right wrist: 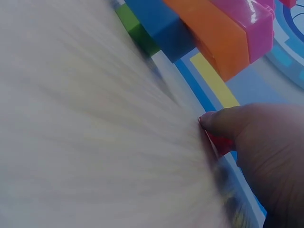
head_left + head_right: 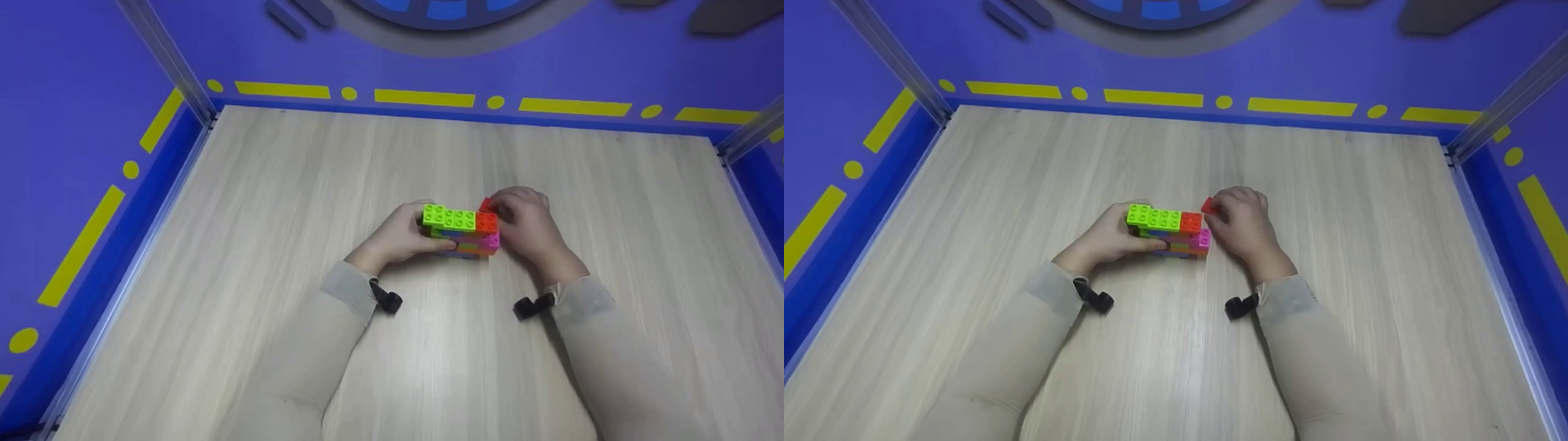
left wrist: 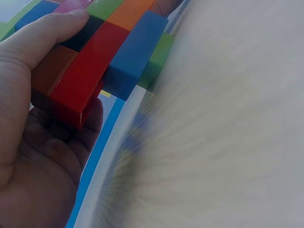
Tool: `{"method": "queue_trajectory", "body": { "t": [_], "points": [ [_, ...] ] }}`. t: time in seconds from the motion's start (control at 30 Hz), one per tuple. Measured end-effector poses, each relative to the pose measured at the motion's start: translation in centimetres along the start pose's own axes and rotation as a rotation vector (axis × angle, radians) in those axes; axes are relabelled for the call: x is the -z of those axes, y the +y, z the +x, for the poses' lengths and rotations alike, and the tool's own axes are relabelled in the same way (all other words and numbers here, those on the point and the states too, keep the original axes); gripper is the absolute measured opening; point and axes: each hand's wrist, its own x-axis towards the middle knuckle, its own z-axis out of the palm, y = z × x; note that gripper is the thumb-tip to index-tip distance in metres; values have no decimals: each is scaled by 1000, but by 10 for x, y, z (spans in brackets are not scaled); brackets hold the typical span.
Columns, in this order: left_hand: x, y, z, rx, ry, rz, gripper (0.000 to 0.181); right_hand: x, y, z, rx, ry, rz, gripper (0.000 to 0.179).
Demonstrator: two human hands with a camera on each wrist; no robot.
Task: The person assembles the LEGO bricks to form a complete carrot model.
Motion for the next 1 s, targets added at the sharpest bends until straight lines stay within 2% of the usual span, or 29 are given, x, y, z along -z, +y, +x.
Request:
{"method": "queue_trajectory", "body": {
  "t": [0.2, 0.5, 0.7, 0.87, 1.0],
  "points": [
    [1, 2, -1, 4, -3, -6, 45, 0, -1, -1, -27, 37, 64, 22],
    [1, 1, 1, 5, -6, -7, 43, 8, -7, -5, -94, 126, 343, 34],
    [0, 0, 1, 14, -11, -8, 43, 19, -8, -6, -116, 155, 485, 41],
    [0, 0, 0, 2, -15, -30, 45, 25, -7, -5, -68, 162, 693, 35],
    [0, 1, 0, 2, -16, -35, 46, 29, -9, -5, -76, 134, 855, 34]
  ]
}}
